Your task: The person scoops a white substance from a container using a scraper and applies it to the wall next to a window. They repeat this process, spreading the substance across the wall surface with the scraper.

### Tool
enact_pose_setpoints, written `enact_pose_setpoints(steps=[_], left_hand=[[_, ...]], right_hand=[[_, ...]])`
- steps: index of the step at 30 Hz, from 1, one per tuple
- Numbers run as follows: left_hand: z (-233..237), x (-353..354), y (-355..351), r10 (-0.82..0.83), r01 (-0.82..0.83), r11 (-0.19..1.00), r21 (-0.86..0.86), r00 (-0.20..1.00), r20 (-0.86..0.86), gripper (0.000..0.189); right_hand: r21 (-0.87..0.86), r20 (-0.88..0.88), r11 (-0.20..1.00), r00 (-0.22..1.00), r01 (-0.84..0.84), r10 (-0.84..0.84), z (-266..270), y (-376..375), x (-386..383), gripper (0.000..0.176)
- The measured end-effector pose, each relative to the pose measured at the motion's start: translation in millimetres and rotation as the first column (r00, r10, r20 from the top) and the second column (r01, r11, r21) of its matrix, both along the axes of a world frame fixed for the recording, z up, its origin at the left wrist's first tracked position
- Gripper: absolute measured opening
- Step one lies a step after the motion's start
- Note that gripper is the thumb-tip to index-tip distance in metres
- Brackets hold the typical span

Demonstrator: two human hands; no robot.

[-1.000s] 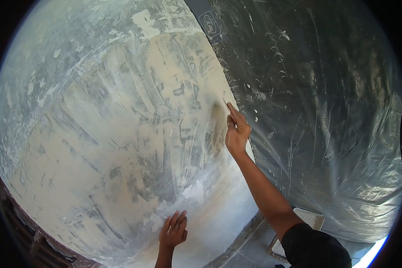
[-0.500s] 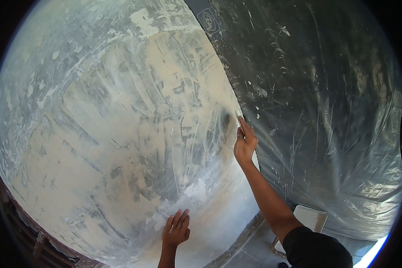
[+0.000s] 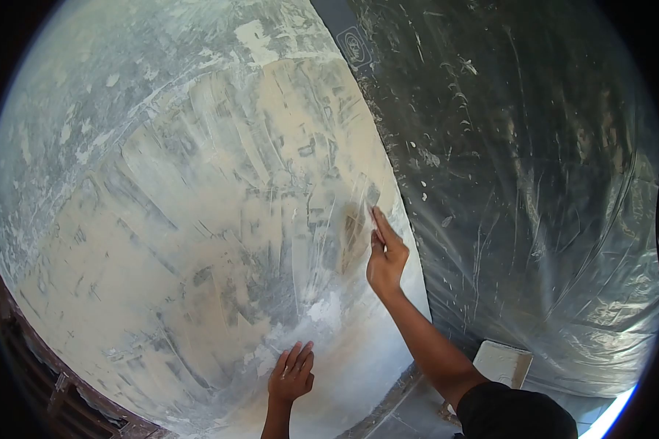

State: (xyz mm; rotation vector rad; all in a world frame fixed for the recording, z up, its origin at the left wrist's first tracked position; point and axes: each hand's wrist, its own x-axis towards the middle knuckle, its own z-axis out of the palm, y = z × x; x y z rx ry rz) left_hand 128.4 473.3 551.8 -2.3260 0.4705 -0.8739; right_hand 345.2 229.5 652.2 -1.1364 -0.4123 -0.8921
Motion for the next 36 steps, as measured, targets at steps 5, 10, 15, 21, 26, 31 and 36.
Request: enact_pose_setpoints(steps=[5,10,15,21,26,31,36], left_hand=[[-1,-1,0,-0.011,0.011,1.000,-0.014,1.000,0.017,0.035],[3,-9,4,-0.058,0.051,0.993,-0.109,0.996,-0.065,0.036],[7,-63,45,-0.059,0.048,0.990,-0.129,0.995,-0.081,0.036],[15,-74,56,-0.002,0.002,1.000,-0.015,1.000,-0.001,0.035],[8,-77,57,0.018,-0.018,0.999,-0.034,1.000,-0.009,0.035],[10,-76,59,-0.007,0.007,0.999,-0.043,1.000,0.016,0.033],[9,-76,57,-0.001,0.003,0.999,-0.045,0.999,0.040,0.033]], right_hand=[[-0.112,0.016,0.920,0.926,0.376,-0.377,-10,44,73,0.062],[-0.354,0.056,0.928,0.987,-0.119,0.148,-96,98,-127,0.061],[-0.101,-0.024,0.983,0.988,-0.153,0.151,-11,25,-74,0.046],[0.266,0.091,0.956,0.990,-0.124,0.103,21,36,120,0.049],[-0.434,0.156,0.900,0.987,0.027,0.046,-80,119,-128,0.061],[-0.191,0.142,0.981,0.990,0.032,-0.004,-49,38,-79,0.059],[0.029,-0.080,0.981,0.979,0.191,-0.188,-32,17,81,0.059]])
